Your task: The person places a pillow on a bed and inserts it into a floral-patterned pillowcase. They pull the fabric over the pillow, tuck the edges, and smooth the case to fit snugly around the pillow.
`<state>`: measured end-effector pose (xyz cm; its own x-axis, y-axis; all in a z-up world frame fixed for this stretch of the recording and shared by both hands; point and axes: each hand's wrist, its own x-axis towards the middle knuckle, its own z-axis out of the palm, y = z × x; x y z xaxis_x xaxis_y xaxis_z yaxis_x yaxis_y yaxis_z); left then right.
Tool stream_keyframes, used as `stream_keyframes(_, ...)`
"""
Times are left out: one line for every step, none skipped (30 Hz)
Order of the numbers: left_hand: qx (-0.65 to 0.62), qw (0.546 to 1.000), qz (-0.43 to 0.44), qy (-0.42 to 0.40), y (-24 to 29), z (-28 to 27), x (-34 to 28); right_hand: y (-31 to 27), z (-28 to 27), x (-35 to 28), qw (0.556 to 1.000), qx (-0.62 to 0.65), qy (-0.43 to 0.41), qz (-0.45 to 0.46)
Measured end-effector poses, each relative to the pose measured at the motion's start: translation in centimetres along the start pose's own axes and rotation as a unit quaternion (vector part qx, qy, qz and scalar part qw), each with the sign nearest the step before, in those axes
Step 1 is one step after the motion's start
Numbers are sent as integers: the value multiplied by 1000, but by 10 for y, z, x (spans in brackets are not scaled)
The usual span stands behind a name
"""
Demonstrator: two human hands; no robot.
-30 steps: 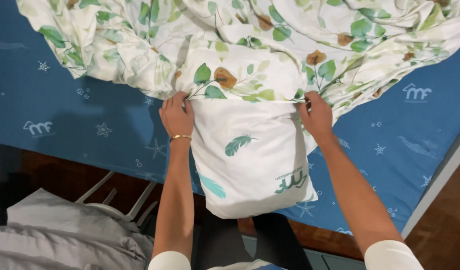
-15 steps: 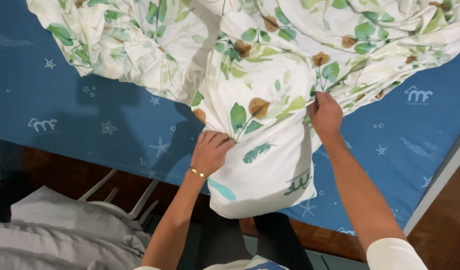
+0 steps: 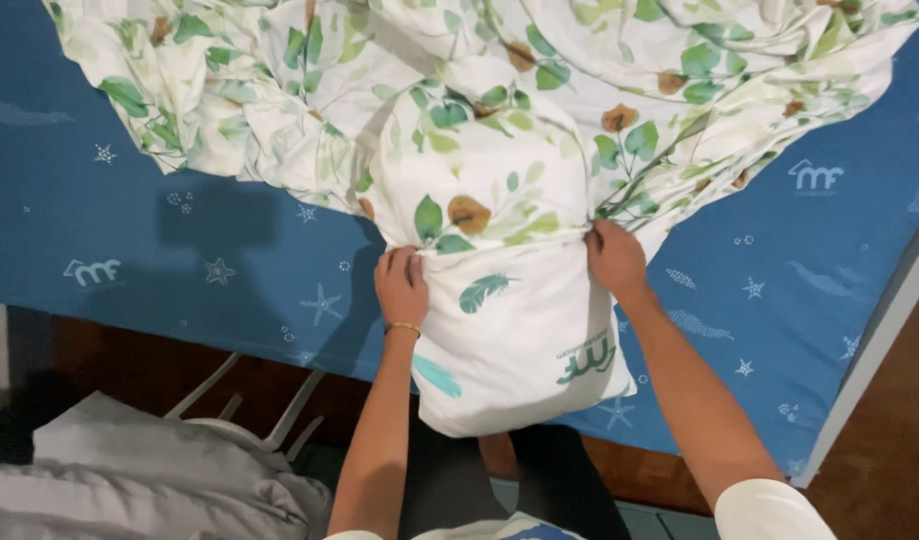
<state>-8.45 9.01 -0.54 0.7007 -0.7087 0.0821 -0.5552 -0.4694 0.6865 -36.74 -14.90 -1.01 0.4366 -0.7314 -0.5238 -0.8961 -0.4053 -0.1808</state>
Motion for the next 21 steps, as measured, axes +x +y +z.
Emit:
stream_keyframes(20,999,-44,20,5,-4,4,-6,-6,-3,994,103,2,34)
stream_keyframes(38,995,-88,37,11,-7,6,-10,-13,-9,976,205,5,71)
stream_keyframes(38,995,-85,32,8,-9,-1,3,10,-14,975,207,4,76)
stream_keyframes(-4,969,-245,-32,4,-10,-1,15,30,-12,975,183,-99,79)
stream_keyframes(-46,911,-398,-96,2,-12,-1,26,49,-10,963,158,-202,80)
stream_keyframes(-48,914,-391,-95,10,-17,0,3,24,-29,964,161,-196,79)
stream_keyframes(-132,881,-433,-133,19,-23,1,-21,-2,-49,930,268,-192,163)
stream_keyframes(-214,838,-472,-169,27,-32,-1,-46,-26,-71,877,371,-187,241)
stream_keyframes(-214,841,-467,-168,15,-28,-8,-56,-43,-83,877,374,-183,238)
stream_keyframes(-182,850,-455,-195,1,-24,-11,-68,-60,-91,869,404,-159,237)
stream_keyframes(-149,856,-442,-222,-13,-20,-14,-79,-77,-100,860,433,-136,235)
stream_keyframes(-147,859,-439,-220,-8,-26,-10,-69,-65,-101,859,436,-134,232)
stream_keyframes(-128,864,-418,-250,-3,-32,-6,-60,-53,-101,868,424,-131,224)
stream_keyframes(-111,868,-395,-280,4,-35,-1,-49,-43,-99,877,411,-126,214)
stream_keyframes(-112,871,-391,-277,14,-42,3,-46,-41,-100,878,413,-123,210)
stream_keyframes(-100,876,-383,-276,25,-49,6,-42,-39,-100,881,410,-126,199)
stream_keyframes(-89,881,-376,-274,35,-56,9,-39,-38,-99,884,408,-130,188)
stream_keyframes(-92,884,-371,-268,51,-69,17,-31,-21,-95,886,409,-124,182)
stream_keyframes(-95,886,-369,-264,66,-82,23,-22,-5,-90,885,411,-123,179)
stream_keyframes(-99,886,-370,-262,81,-95,22,-10,14,-92,885,412,-126,179)
stream_keyframes(-102,887,-368,-259,88,-98,24,-18,4,-98,887,410,-123,175)
